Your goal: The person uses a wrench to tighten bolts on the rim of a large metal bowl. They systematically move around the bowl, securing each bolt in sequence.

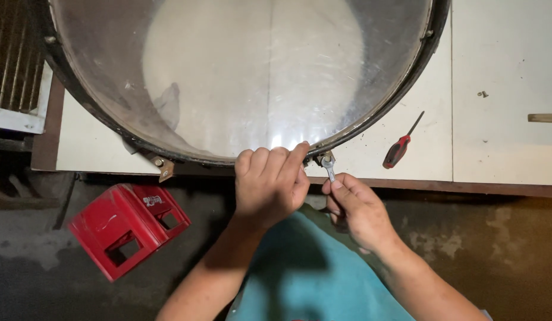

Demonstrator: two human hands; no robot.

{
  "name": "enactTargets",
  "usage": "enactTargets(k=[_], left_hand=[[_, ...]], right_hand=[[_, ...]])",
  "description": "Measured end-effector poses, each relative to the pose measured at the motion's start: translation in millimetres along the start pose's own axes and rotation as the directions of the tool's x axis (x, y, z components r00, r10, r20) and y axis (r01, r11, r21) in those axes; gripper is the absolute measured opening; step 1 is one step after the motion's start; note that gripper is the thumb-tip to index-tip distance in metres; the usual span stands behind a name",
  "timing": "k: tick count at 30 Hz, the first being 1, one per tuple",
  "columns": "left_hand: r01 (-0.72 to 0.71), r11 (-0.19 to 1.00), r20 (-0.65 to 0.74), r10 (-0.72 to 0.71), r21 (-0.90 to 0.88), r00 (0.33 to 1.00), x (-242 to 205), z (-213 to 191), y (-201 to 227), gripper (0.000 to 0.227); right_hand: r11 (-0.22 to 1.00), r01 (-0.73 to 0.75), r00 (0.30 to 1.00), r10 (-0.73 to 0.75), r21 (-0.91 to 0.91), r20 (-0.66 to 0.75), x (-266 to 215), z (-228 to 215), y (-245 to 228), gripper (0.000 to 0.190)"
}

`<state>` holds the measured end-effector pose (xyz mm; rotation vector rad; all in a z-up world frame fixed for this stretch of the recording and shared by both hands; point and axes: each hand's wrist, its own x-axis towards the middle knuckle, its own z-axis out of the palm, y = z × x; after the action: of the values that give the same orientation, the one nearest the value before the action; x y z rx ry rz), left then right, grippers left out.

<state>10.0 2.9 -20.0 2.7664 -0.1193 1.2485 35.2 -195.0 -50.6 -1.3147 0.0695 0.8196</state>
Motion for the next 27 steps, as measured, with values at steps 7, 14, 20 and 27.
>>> enactTargets(k=[7, 14, 20, 27], left_hand=[[0.045, 0.998, 0.031, -0.044, -0.041, 0.999, -1.2, -0.6, 2.5, 0.030], [0.077, 0.997, 0.007, -0.077, -0.011, 0.997, 0.6, 0.3, 5.1, 0.028], [0.072, 0.994, 0.011, -0.071, -0.079, 0.997, 5.5, -5.1, 7.9, 0.029], [0.108, 0.994, 0.195, -0.104, -0.007, 0.975, 13.2, -18.4, 10.7, 0.027]], right_hand=[[0.982, -0.059, 0.993, 0.077, 0.180, -0.094, -14.9, 33.6, -13.9, 0.023], [0.920, 0.059, 0.985, 0.010, -0.388, 0.172, 29.9, -38.0, -44.8, 0.021], [0.399, 0.407, 0.894, 0.010, -0.822, 0.448, 71.5, -70.3, -115.2, 0.020], [0.606, 0.295, 0.929, -0.003, -0.739, 0.369, 30.4, -84.8, -112.9, 0.041]])
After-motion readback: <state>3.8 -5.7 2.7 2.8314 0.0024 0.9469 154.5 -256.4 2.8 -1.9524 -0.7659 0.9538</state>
